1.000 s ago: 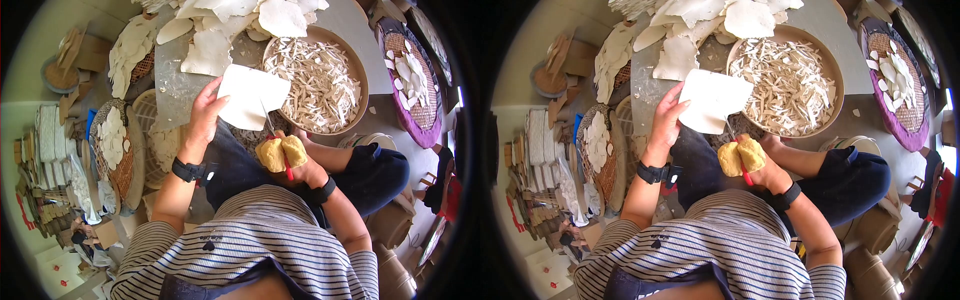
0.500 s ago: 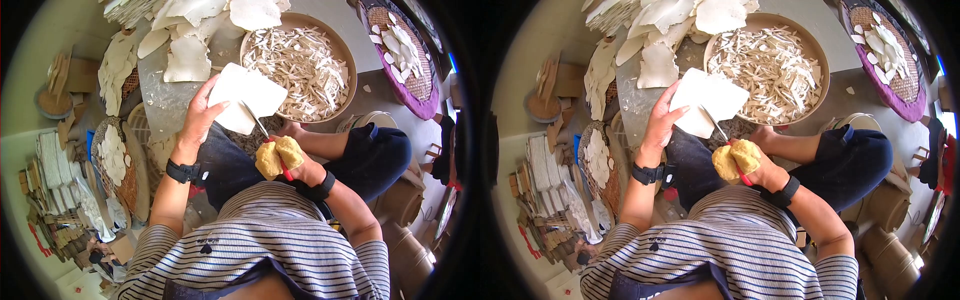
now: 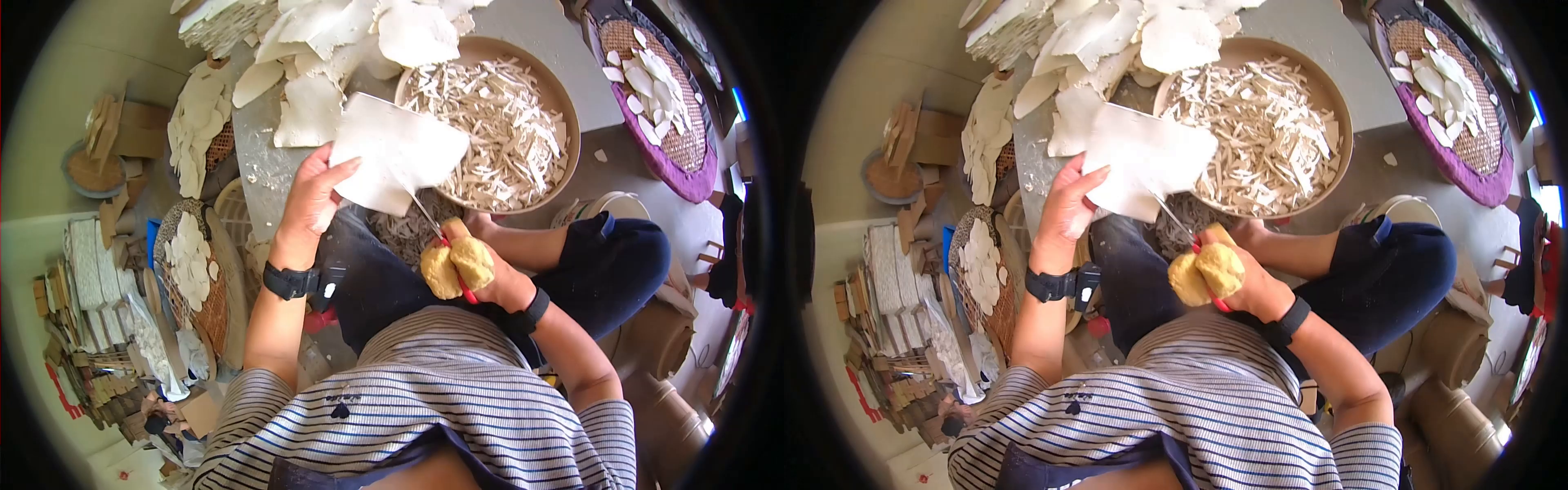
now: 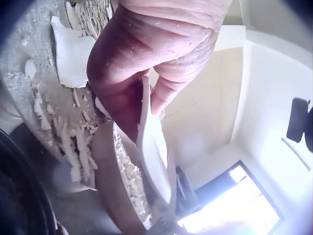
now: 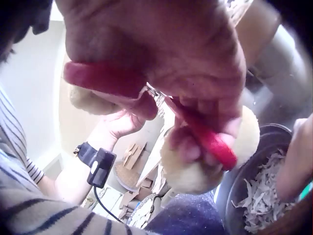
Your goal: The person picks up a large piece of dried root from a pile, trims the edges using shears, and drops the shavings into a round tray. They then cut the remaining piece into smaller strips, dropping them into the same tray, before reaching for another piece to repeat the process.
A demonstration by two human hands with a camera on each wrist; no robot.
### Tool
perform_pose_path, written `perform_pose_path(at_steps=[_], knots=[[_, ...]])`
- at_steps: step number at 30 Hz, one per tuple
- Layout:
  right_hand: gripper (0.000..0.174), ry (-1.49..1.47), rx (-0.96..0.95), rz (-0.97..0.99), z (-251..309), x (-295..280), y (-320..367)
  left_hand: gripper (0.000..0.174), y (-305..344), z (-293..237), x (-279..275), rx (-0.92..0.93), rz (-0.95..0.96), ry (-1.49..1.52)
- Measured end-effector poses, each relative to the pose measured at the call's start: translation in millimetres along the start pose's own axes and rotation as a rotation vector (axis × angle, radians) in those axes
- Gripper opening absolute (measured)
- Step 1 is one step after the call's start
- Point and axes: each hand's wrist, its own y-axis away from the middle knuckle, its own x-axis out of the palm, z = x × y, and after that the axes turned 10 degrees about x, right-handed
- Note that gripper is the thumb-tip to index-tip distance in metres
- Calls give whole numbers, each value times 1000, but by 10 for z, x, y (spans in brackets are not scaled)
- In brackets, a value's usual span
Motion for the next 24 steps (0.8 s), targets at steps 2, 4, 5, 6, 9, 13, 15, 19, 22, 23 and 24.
perform_pose_path(at_steps=[2,4,5,6,9,13,15,19,22,23,24], knots=[[30,47,-52,30,-70,-24,6,22,-74,-139,-76,117,-9,106],[33,-49,-61,59,31,-4,-1,16,-141,-108,-120,288,11,8],[39,-112,-33,100,87,-15,-18,16,-158,-80,-116,368,20,-40],[46,-176,-1,139,161,-25,-30,23,-163,-49,-84,427,10,-120],[44,-281,79,238,155,0,-74,28,-178,95,-136,586,64,-418],[36,-499,173,324,-26,14,-41,27,-123,186,-65,595,137,-561],[33,-340,-5,223,18,-11,-66,26,-104,267,-33,546,190,-520],[38,-670,57,254,-39,-4,37,24,-120,436,17,572,214,-455],[38,-1404,81,399,-198,160,72,23,-128,482,43,548,224,-437],[37,-1786,92,471,-272,224,67,23,-138,500,46,522,228,-430],[17,-1880,338,321,-99,168,106,23,-138,520,36,499,228,-427]])
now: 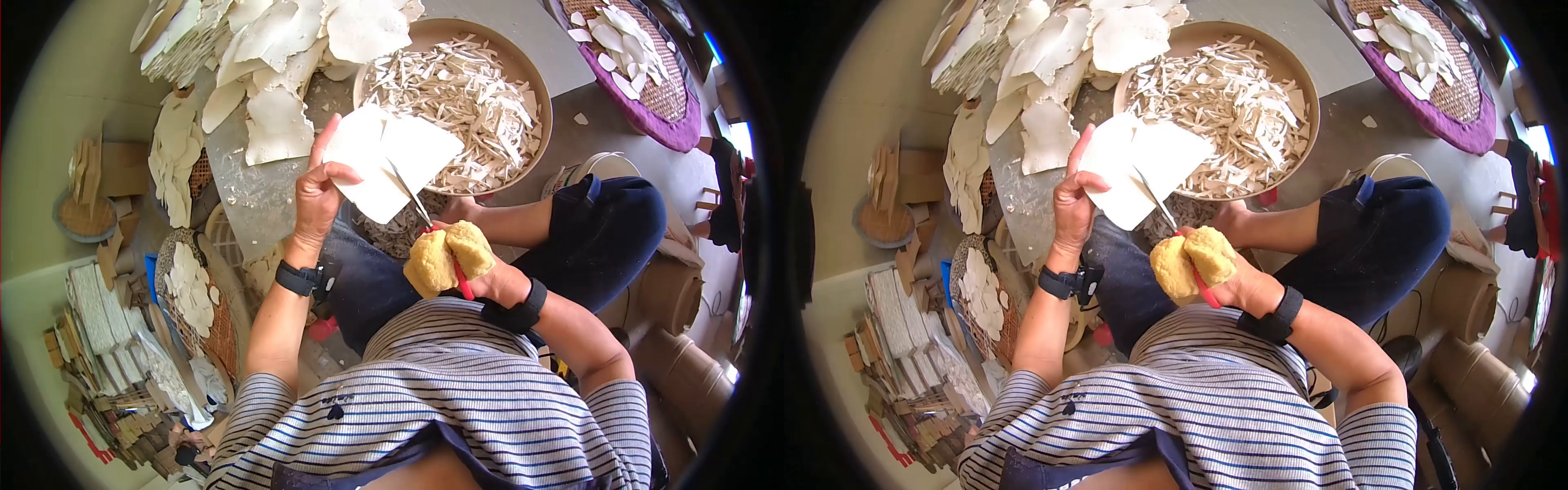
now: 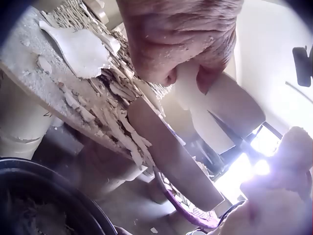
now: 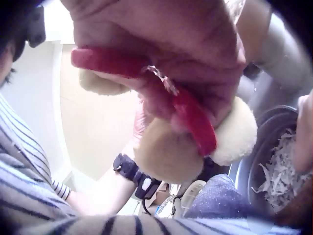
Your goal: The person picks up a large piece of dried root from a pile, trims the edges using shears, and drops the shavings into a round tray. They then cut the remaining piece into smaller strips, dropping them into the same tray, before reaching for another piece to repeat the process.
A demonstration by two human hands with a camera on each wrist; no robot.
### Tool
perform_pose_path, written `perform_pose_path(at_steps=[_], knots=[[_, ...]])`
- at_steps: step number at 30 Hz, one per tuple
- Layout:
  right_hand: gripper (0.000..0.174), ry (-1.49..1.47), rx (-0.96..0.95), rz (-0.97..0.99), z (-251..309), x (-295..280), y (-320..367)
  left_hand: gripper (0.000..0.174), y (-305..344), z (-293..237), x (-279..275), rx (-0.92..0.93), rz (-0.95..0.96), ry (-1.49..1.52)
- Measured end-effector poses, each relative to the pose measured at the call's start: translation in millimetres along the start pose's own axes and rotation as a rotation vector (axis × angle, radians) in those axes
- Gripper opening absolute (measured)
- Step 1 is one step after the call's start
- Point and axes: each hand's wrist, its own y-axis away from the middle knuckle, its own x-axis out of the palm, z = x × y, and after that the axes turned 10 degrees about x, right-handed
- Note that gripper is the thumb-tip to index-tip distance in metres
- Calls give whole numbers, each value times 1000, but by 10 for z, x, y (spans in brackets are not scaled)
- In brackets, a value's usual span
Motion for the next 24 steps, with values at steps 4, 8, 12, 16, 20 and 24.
perform_pose_path(at_steps=[4,8,12,16,20,24], knots=[[21,910,-231,-165,-23,140,27,22,-43,41,6,-27,5,48],[20,1795,-475,-264,77,257,1,21,-78,35,41,-30,64,31],[22,1620,-576,-252,39,75,-43,22,-96,32,62,-7,76,-24],[26,2231,-518,-367,151,52,-5,19,-102,60,96,60,45,-12],[31,1493,-328,-388,120,-111,-78,17,-117,168,129,203,0,-225],[34,888,-303,-262,87,66,-21,24,-248,-156,82,-233,-247,6]])
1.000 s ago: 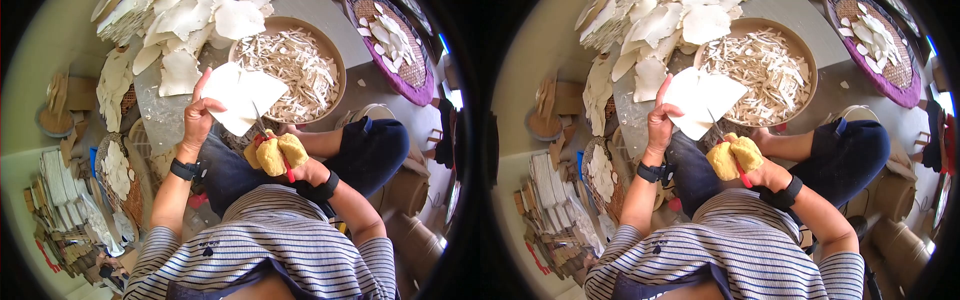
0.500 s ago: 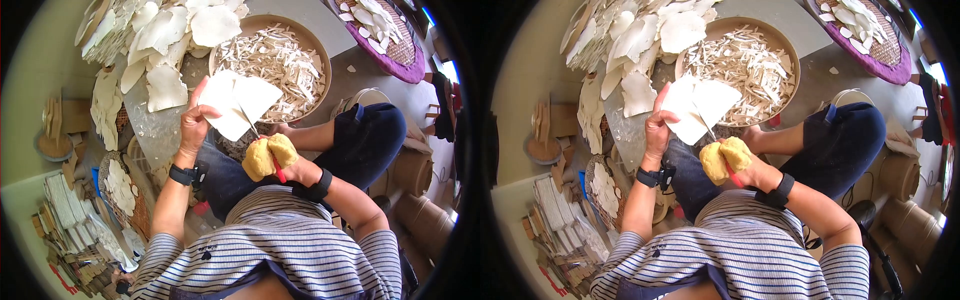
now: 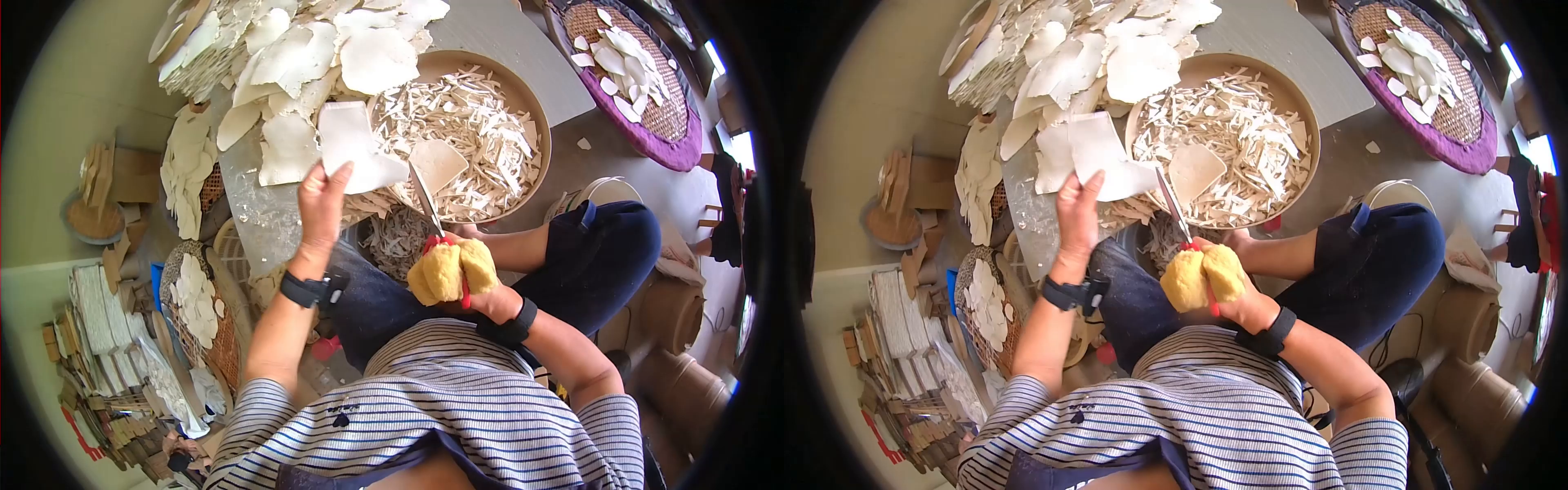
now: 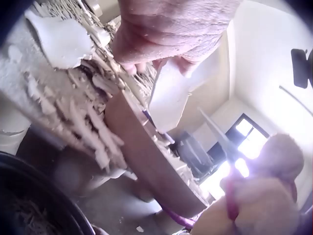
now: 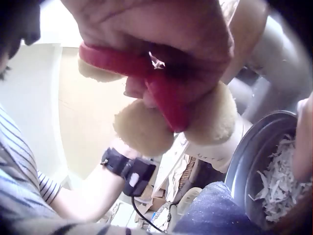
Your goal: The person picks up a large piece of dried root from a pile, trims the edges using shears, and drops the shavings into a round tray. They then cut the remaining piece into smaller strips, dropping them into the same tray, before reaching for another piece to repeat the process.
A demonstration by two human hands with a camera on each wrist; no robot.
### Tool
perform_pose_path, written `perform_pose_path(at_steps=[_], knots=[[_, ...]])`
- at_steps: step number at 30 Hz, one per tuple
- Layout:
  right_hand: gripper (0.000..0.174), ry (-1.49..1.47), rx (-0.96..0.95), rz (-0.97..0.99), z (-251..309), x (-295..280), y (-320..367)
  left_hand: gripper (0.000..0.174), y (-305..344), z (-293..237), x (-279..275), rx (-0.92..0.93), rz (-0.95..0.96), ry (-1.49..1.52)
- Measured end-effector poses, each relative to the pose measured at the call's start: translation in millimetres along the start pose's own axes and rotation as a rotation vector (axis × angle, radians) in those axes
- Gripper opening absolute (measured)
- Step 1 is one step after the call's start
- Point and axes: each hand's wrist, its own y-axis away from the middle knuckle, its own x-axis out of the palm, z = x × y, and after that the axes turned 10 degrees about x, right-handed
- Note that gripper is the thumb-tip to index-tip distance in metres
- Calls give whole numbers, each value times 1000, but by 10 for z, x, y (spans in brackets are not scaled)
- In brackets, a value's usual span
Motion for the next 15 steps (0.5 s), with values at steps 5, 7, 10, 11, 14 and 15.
perform_pose_path(at_steps=[5,7,10,11,14,15], knots=[[18,232,124,38,166,226,224,32,-482,-489,-134,-225,662,3],[15,855,8,121,369,438,286,37,-848,-507,-6,-212,1093,-271],[22,1069,-192,273,429,627,245,41,-928,-801,859,13,964,-96],[23,1058,-241,289,444,664,233,47,-890,-923,1159,4,911,459],[18,1060,-268,271,461,679,254,41,-849,-1050,1564,122,821,441],[19,1052,-301,270,473,657,266,37,-866,-938,1561,163,862,214]])
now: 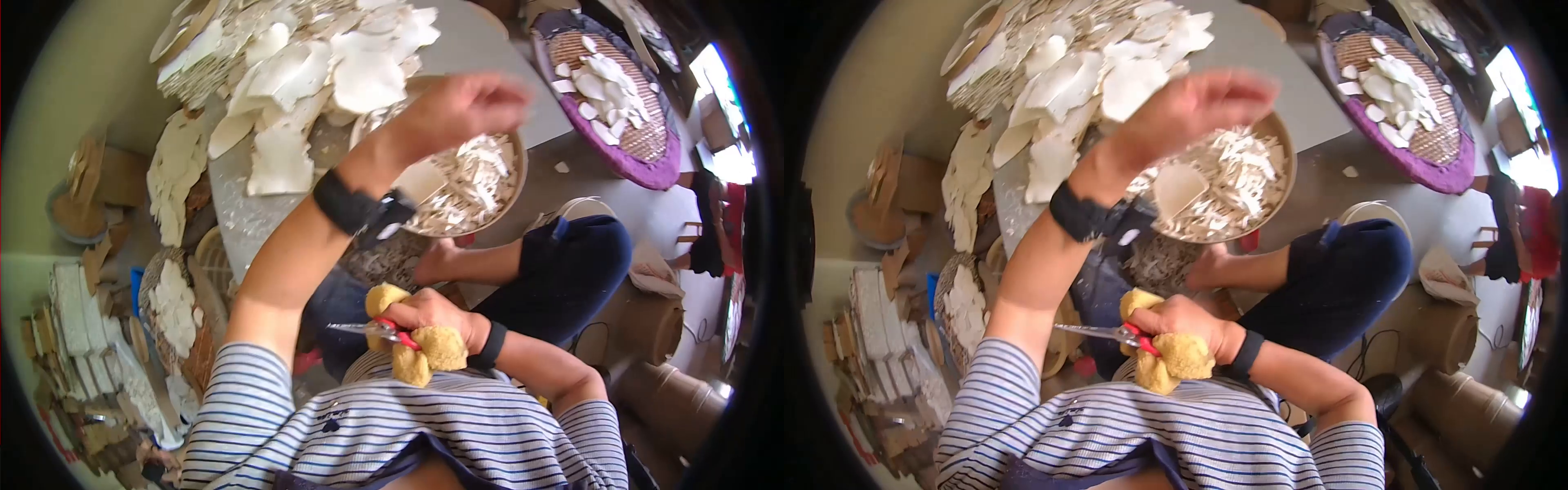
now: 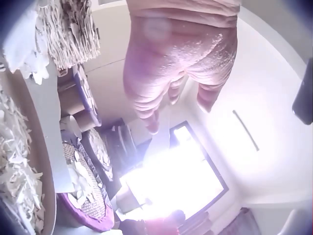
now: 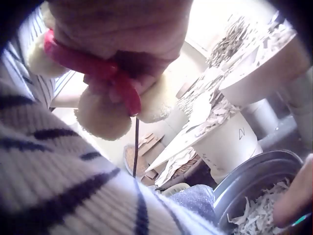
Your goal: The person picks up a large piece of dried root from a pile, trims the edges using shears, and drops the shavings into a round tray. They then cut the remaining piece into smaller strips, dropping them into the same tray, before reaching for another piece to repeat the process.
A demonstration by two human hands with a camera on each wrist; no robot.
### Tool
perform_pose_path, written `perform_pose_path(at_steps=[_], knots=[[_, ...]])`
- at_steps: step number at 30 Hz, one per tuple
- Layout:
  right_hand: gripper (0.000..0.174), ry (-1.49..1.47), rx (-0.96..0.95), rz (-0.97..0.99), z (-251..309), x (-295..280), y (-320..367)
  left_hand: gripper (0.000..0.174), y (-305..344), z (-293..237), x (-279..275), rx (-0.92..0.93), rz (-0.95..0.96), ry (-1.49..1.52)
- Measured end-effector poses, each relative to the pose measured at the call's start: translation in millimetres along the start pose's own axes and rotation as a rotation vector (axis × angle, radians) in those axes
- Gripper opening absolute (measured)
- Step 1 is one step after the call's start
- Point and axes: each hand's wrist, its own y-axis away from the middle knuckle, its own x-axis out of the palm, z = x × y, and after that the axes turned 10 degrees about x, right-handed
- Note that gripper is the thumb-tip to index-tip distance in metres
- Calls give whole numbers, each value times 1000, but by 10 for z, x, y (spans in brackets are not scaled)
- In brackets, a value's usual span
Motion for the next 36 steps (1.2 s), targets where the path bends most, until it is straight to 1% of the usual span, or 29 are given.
perform_pose_path(at_steps=[1,2,3,4,5,6,7,10,13,14,15,16,17,18,19,20,21,22,23,25,26,28,29,31,33,35,36], knots=[[19,-47,-56,-57,-15,-1,10,32,111,124,-58,-109,45,-255],[20,-61,-12,-44,-50,-4,35,28,272,291,-133,-202,91,-509],[19,-34,-3,-58,-44,-22,42,35,377,503,-213,-457,206,-685],[18,-36,-53,-95,-89,11,34,48,592,528,-60,-332,-22,-901],[18,-46,-26,-98,-71,8,41,56,756,587,-20,-296,-2,-1147],[18,3,-8,-92,-41,20,32,63,855,629,26,-415,21,-1235],[20,36,-19,-96,-42,37,10,62,916,629,75,-484,80,-1314],[23,63,-7,-103,-81,56,-3,49,1048,735,109,-378,-31,-1272],[23,43,-1,-146,-208,81,26,33,1092,741,53,-201,-126,-1272],[23,24,-11,-154,-252,95,8,24,1099,696,19,-232,-245,-1150],[21,88,31,-124,-268,61,19,23,1131,686,-74,-273,-311,-1121],[19,2,92,-164,-256,41,24,21,1213,662,-205,-326,-384,-1101],[19,8,93,-248,-220,-11,28,19,1324,712,-358,-317,-501,-878],[23,-759,560,-255,-333,111,4,18,1482,772,-504,-290,-625,-665],[14,-1093,425,-265,-646,222,24,18,1626,796,-542,-250,-778,-302],[15,-1380,296,-250,-616,132,-12,18,1718,810,-516,-174,-909,70],[16,-1641,356,-191,-791,108,-22,17,1779,752,-479,-224,-963,151],[19,-1755,310,-129,-946,124,20,16,1806,683,-432,-269,-1008,242],[22,-1867,269,-61,-1100,135,58,24,1850,616,-355,-256,-1032,311],[24,-1483,343,-85,-1082,86,68,29,1959,569,-258,-284,-1023,411],[25,-1043,398,-116,-1033,45,96,32,1992,532,-200,-317,-1000,440],[26,-642,421,-181,-1058,103,98,39,2034,566,-48,-320,-1049,342],[25,-679,404,-221,-1181,203,70,43,2049,583,9,-320,-1072,291],[23,-571,404,-218,-1117,202,45,49,2101,607,70,-304,-1041,283],[23,-451,297,-229,-1302,278,42,53,2146,606,97,-309,-1018,251],[23,-794,277,-232,-1406,302,89,54,2175,562,96,-348,-1008,249],[22,-1198,306,-217,-1187,236,96,54,2170,527,64,-360,-1002,245]])
